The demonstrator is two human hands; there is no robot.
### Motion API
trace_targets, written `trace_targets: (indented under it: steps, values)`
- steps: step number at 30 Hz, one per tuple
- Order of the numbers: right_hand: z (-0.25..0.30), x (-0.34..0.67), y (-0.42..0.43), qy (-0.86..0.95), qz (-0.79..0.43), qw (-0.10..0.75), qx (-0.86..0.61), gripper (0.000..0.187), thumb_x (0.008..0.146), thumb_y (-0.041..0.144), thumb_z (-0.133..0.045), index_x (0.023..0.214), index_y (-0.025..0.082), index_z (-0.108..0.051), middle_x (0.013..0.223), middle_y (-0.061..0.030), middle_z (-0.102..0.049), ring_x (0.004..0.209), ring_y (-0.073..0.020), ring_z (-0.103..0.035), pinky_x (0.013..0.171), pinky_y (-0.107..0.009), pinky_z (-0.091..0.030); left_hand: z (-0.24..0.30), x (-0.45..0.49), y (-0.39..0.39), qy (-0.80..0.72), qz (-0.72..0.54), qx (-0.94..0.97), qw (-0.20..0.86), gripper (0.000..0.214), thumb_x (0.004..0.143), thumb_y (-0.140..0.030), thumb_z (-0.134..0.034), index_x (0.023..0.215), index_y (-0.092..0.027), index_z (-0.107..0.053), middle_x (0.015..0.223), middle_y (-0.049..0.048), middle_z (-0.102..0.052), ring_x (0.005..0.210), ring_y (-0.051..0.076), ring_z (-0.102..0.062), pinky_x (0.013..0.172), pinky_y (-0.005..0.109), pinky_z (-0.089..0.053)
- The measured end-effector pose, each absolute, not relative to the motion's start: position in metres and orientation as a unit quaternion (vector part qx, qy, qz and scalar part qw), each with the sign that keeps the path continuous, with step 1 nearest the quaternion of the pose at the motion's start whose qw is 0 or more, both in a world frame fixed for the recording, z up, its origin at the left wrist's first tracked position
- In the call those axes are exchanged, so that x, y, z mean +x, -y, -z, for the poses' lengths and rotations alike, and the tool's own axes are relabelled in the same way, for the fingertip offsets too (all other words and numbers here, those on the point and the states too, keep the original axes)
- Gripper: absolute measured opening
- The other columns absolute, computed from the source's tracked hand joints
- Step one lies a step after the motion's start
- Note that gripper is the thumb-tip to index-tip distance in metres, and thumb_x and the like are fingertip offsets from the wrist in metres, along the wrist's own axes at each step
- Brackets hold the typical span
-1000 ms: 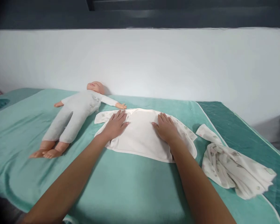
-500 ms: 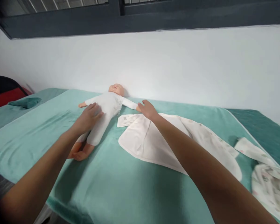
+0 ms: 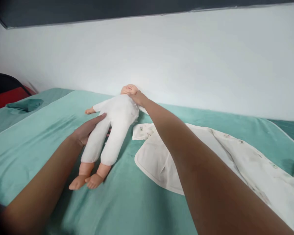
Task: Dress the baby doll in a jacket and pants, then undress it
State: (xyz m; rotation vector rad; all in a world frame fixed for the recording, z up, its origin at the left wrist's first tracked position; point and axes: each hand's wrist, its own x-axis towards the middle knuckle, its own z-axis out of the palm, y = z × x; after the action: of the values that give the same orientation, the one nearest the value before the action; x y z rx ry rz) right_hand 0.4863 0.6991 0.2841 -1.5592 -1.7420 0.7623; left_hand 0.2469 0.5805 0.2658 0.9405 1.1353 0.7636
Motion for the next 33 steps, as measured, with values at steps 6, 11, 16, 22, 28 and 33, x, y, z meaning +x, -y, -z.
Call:
trace_targets:
  steps: [6,11,16,22,28,33]
  values:
    - [-0.322,0.536,-0.626,0.616,-0.255,0.355,-0.655,0.084,0.082,0.072,-0.058,0.138,0.010,-0.052,0.144,-0.0215,-0.055,0.126,-0.0357,-0.057,0.102,-0.042,-0.049,-0.302,0.291,-0.526,-0.434,-0.344,0.455,0.697,0.043,0.087,-0.049,-0.065,0.114,-0.015,-0.066,0.090,0.0136,-0.077,0.073,0.025,-0.073,0.064,0.036,-0.062]
    - [-0.341,0.616,-0.548,0.579,-0.213,0.362,-0.699,0.090,0.083,0.074,-0.053,0.148,0.013,-0.042,0.150,-0.0205,-0.050,0.126,-0.0364,-0.057,0.101,-0.046,-0.050,-0.313,0.362,-0.467,-0.372,-0.351,0.483,0.711,0.049,0.087,-0.049,-0.061,0.123,-0.017,-0.061,0.101,0.0140,-0.077,0.079,0.028,-0.075,0.068,0.040,-0.063]
    - [-0.346,0.702,-0.471,0.561,-0.162,0.330,-0.742,0.093,0.082,0.079,-0.050,0.150,0.017,-0.040,0.148,-0.0197,-0.052,0.128,-0.0392,-0.056,0.104,-0.054,-0.046,-0.300,0.435,-0.411,-0.323,-0.324,0.481,0.748,0.062,0.081,-0.055,-0.066,0.132,-0.022,-0.056,0.109,0.0170,-0.074,0.083,0.031,-0.076,0.065,0.041,-0.063]
    - [-0.331,0.744,-0.418,0.535,-0.220,0.293,-0.761,0.113,0.082,0.082,-0.047,0.161,0.011,-0.009,0.156,-0.0212,-0.041,0.136,-0.0376,-0.051,0.110,-0.049,-0.043,-0.276,0.487,-0.371,-0.296,-0.314,0.470,0.770,0.076,0.075,-0.058,-0.073,0.139,-0.024,-0.051,0.115,0.0186,-0.072,0.078,0.029,-0.075,0.058,0.037,-0.063]
    - [-0.306,0.734,-0.427,0.603,-0.220,0.297,-0.707,0.095,0.090,0.071,-0.043,0.160,0.013,-0.014,0.145,-0.0188,-0.056,0.127,-0.0343,-0.059,0.106,-0.046,-0.046,-0.251,0.491,-0.375,-0.344,-0.327,0.455,0.753,0.077,0.074,-0.059,-0.075,0.138,-0.025,-0.051,0.112,0.0178,-0.072,0.073,0.027,-0.074,0.055,0.036,-0.061]
    - [-0.308,0.739,-0.431,0.664,-0.148,0.209,-0.702,0.082,0.093,0.068,-0.039,0.156,0.018,-0.024,0.127,-0.0162,-0.069,0.111,-0.0348,-0.067,0.095,-0.046,-0.050,-0.245,0.486,-0.378,-0.370,-0.322,0.444,0.750,0.072,0.079,-0.059,-0.072,0.136,-0.022,-0.051,0.109,0.0146,-0.073,0.076,0.028,-0.075,0.060,0.038,-0.061]
